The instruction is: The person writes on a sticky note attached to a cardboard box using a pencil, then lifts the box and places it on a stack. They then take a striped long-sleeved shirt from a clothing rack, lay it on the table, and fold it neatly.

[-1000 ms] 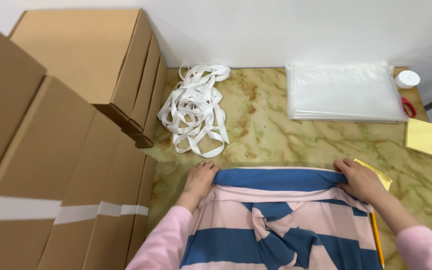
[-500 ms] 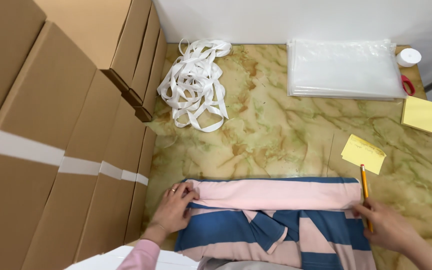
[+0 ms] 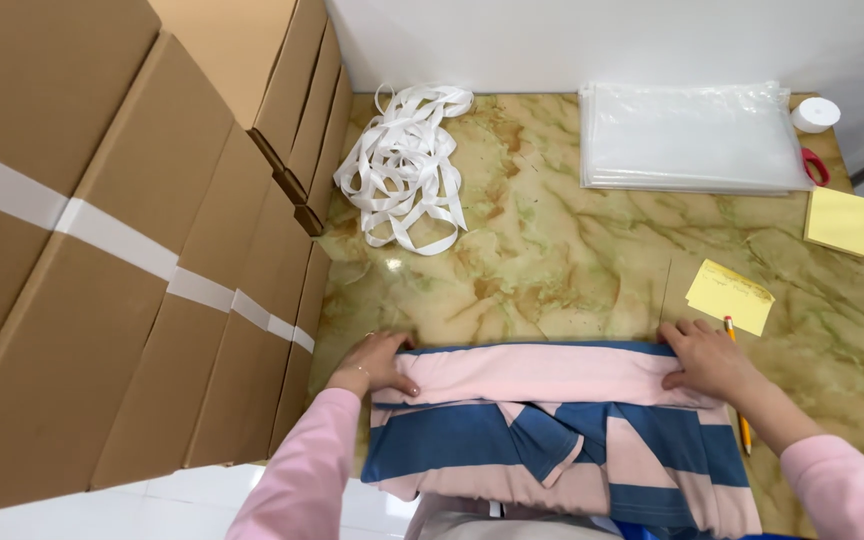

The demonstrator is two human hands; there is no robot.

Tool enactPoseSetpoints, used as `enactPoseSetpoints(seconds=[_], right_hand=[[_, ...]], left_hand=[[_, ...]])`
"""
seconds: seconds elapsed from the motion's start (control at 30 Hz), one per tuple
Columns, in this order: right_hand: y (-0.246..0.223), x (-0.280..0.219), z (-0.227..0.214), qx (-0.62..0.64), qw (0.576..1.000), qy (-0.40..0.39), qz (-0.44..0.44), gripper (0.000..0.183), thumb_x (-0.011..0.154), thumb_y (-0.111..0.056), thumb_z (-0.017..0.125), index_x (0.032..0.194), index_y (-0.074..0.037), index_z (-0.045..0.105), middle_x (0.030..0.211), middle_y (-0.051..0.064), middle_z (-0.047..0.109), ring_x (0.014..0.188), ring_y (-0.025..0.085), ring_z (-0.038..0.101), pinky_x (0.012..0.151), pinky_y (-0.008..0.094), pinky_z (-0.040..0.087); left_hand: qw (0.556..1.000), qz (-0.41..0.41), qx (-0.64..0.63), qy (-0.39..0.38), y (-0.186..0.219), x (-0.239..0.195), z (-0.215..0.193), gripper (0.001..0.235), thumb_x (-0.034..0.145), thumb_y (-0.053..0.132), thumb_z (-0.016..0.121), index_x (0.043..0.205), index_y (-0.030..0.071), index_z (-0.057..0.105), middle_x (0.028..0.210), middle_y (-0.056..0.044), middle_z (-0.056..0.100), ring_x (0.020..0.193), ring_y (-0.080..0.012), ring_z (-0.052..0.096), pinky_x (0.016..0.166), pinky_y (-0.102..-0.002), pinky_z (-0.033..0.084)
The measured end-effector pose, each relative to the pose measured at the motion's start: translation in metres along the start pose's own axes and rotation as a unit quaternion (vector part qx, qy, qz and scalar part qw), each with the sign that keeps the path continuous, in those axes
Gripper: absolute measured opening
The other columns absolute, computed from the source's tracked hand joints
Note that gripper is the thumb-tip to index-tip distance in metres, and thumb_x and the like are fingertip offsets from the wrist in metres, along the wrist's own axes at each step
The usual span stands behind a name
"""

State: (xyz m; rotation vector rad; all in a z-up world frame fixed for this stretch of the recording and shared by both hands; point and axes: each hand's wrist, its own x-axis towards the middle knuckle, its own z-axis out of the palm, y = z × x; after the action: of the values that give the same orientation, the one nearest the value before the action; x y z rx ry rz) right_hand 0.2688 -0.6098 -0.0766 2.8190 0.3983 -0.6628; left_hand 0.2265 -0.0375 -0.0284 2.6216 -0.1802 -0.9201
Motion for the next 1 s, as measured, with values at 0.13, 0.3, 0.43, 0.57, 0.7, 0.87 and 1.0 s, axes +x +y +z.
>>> enactPoseSetpoints(seconds=[0.13,0.3,0.43,0.57,0.7,0.87,1.0], right_hand=[[0.011,-0.003,0.001,-0.047,0.998,0.036,-0.016,0.077,0.064,-0.071,0.090,0.123,-0.032,0.059,0.122,-0.003,0.064,0.120,0.025,0.062,0.099,0.046,0.051],[-0.003,-0.035,-0.017,-0.117,0.947,0.300,0.001,0.062,0.069,-0.076,0.066,0.110,-0.030,0.055,0.108,-0.004,0.060,0.106,0.026,0.059,0.090,0.042,0.045],[-0.020,-0.058,0.017,-0.168,0.932,0.318,-0.046,0.046,0.073,-0.032,0.068,0.117,-0.028,0.057,0.107,0.001,0.061,0.104,0.028,0.060,0.109,0.047,0.051],[-0.025,-0.092,0.057,-0.068,0.960,0.261,-0.076,0.058,0.072,-0.045,0.066,0.128,-0.031,0.054,0.119,0.001,0.059,0.108,0.029,0.058,0.091,0.044,0.049],[-0.019,-0.129,0.050,0.144,0.977,0.145,-0.061,0.071,0.069,-0.056,0.078,0.135,-0.037,0.058,0.132,-0.003,0.060,0.118,0.022,0.067,0.095,0.040,0.060],[-0.036,-0.112,-0.012,0.185,0.943,0.275,-0.030,0.056,0.075,-0.056,0.076,0.124,-0.029,0.072,0.116,0.004,0.069,0.104,0.025,0.069,0.095,0.042,0.055],[-0.026,-0.056,-0.008,0.105,0.994,0.004,-0.027,0.091,0.067,-0.060,0.096,0.144,-0.046,0.051,0.139,-0.005,0.061,0.133,0.023,0.058,0.108,0.041,0.053]], left_hand=[[0.999,-0.019,0.035,-0.026,-0.005,-0.014,0.003,0.104,0.060,0.066,0.090,0.147,0.021,0.057,0.144,-0.010,0.055,0.134,-0.0337,0.053,0.110,-0.045,0.045],[0.908,0.124,0.232,0.327,-0.033,-0.014,0.020,0.053,0.078,0.052,0.088,0.106,0.014,0.065,0.115,-0.011,0.052,0.107,-0.0333,0.053,0.080,-0.048,0.055],[0.855,0.155,0.317,0.380,-0.052,-0.029,0.063,0.047,0.079,-0.003,0.069,0.122,0.016,0.064,0.128,-0.018,0.056,0.106,-0.0366,0.058,0.085,-0.047,0.056],[0.895,0.170,0.288,0.295,-0.075,-0.058,0.103,0.077,0.078,-0.007,0.065,0.147,0.025,0.052,0.141,-0.017,0.049,0.127,-0.0389,0.050,0.101,-0.052,0.048],[0.946,0.185,0.071,0.256,-0.069,-0.099,0.092,0.062,0.078,0.014,0.064,0.139,0.018,0.062,0.129,-0.011,0.049,0.121,-0.0375,0.050,0.100,-0.055,0.048],[0.961,0.074,-0.016,0.265,-0.017,-0.085,0.028,0.038,0.093,0.037,0.064,0.126,0.018,0.064,0.139,-0.009,0.054,0.131,-0.0333,0.050,0.105,-0.054,0.044],[0.997,-0.016,0.037,0.060,-0.021,-0.030,0.018,0.083,0.077,0.062,0.085,0.147,0.028,0.056,0.139,-0.010,0.051,0.133,-0.0397,0.050,0.111,-0.053,0.042]])
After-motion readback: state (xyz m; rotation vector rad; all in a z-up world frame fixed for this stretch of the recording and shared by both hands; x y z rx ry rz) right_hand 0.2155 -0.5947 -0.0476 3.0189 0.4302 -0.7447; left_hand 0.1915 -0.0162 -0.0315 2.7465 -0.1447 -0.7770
